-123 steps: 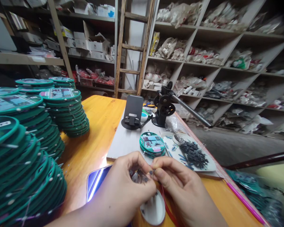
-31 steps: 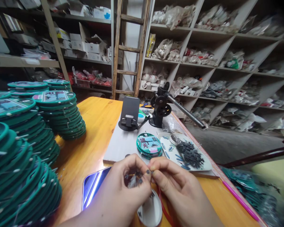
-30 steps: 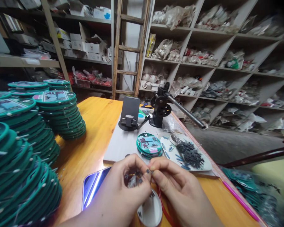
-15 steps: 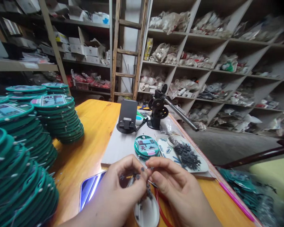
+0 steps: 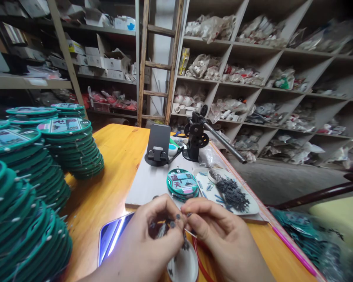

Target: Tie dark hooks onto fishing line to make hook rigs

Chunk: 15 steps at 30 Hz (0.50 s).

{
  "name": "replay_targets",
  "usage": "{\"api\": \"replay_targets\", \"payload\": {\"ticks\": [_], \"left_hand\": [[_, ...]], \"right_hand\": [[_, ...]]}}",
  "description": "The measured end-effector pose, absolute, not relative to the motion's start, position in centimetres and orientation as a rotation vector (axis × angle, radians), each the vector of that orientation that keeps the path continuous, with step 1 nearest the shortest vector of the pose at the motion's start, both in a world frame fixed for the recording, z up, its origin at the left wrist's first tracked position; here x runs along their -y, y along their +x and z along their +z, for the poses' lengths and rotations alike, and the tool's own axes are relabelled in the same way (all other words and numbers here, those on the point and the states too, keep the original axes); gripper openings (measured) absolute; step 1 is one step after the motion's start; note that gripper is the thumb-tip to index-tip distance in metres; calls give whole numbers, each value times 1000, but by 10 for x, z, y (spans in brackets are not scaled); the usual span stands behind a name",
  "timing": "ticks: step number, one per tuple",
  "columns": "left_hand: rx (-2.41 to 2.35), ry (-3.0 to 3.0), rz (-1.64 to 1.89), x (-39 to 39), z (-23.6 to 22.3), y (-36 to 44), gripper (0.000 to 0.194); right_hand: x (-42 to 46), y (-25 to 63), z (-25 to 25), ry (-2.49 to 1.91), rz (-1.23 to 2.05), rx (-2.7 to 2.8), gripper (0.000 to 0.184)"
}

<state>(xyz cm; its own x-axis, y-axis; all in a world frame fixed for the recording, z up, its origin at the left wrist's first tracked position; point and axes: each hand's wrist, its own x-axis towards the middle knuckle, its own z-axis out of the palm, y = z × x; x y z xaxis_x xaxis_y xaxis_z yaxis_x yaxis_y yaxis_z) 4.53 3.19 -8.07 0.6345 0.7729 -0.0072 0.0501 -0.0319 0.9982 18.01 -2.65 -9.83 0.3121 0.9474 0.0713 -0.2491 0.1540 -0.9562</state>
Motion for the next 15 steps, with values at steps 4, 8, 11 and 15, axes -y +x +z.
{"api": "replay_targets", "payload": {"ticks": [4,8,11,15], "left_hand": [[-728,1514,652,-32,-79,45,11],[-728,1518,635,-32,-81,44,7],[-705,1526,634,-35,-85,44,7],[-687,1554,643,-36,-89,45,8]], "right_hand": [[27,182,-98,-1063,949,958,2],[29,184,-99,-1076,950,1000,4],[29,185,-101,-1075,964,1010,3],[28,187,-104,-1058,975,1045,4]]}}
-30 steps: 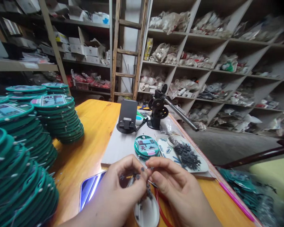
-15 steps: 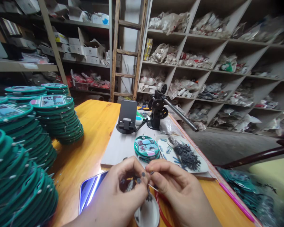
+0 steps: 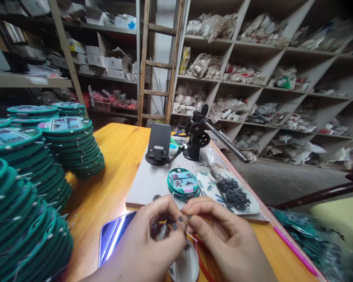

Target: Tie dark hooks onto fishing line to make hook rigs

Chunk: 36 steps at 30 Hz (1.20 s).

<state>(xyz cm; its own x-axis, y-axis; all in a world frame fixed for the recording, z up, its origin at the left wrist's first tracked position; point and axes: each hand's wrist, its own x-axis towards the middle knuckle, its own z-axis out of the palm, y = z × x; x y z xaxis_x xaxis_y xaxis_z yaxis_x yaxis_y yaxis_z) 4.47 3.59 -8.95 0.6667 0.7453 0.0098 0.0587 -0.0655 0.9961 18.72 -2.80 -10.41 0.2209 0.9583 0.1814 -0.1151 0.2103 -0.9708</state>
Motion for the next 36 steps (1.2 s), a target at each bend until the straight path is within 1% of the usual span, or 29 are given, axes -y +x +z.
{"api": "replay_targets", "payload": {"ticks": [4,11,18,23,27,32,36], "left_hand": [[-685,1573,671,-35,-91,46,12],[-682,1596,661,-34,-88,44,12],[-713,1573,602,-34,-84,44,24],[-725,1542,532,-36,-85,45,18],[-742,1552,554,-35,-83,45,26],[-707,1556,567,-34,-82,46,16],[-711,1526,553,-36,-85,45,13]], "right_hand": [[29,188,-107,-1055,965,1065,5],[31,189,-107,-1069,992,1139,6],[27,193,-102,-1070,1025,1105,7],[29,194,-100,-1089,1016,1111,5],[30,194,-98,-1090,1009,1125,7],[30,194,-97,-1101,961,1162,10],[31,194,-97,-1098,952,1174,10]]}}
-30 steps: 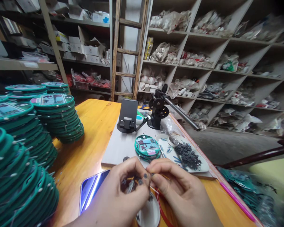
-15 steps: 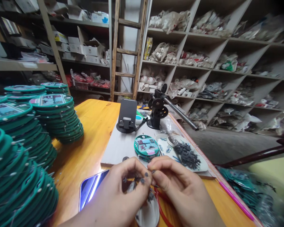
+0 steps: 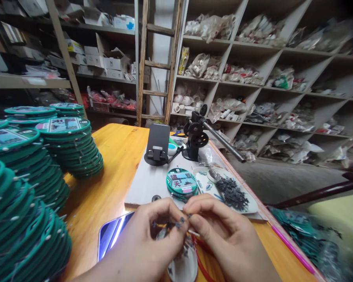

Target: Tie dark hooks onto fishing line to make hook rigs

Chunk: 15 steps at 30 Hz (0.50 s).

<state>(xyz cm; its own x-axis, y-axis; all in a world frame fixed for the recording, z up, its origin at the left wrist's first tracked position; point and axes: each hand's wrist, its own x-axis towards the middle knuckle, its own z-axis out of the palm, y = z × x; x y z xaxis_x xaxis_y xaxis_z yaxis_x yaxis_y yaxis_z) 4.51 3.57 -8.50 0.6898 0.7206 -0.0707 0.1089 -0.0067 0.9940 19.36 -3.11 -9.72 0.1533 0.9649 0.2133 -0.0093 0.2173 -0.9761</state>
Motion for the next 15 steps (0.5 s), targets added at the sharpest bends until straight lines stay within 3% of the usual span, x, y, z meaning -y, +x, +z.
{"api": "replay_targets", "payload": {"ticks": [15], "left_hand": [[-694,1533,624,-36,-89,46,4]], "right_hand": [[30,192,-98,-1111,837,1237,12]]}}
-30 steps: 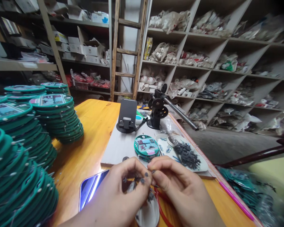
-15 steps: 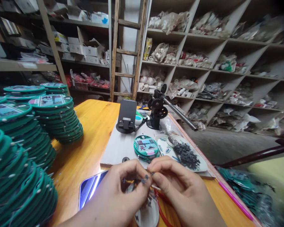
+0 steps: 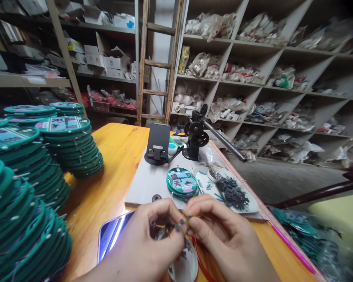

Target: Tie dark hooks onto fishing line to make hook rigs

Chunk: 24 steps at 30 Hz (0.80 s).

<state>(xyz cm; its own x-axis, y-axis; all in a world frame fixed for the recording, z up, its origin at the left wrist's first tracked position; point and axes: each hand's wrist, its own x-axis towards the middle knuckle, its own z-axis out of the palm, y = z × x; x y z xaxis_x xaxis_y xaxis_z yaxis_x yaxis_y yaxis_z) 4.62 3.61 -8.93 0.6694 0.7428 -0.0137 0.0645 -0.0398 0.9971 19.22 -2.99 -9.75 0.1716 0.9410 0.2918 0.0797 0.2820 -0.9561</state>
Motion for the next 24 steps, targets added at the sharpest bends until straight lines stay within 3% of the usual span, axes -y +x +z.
{"api": "replay_targets", "payload": {"ticks": [24], "left_hand": [[-682,1558,604,-36,-95,45,9]], "right_hand": [[29,195,-98,-1259,584,1499,12]]}}
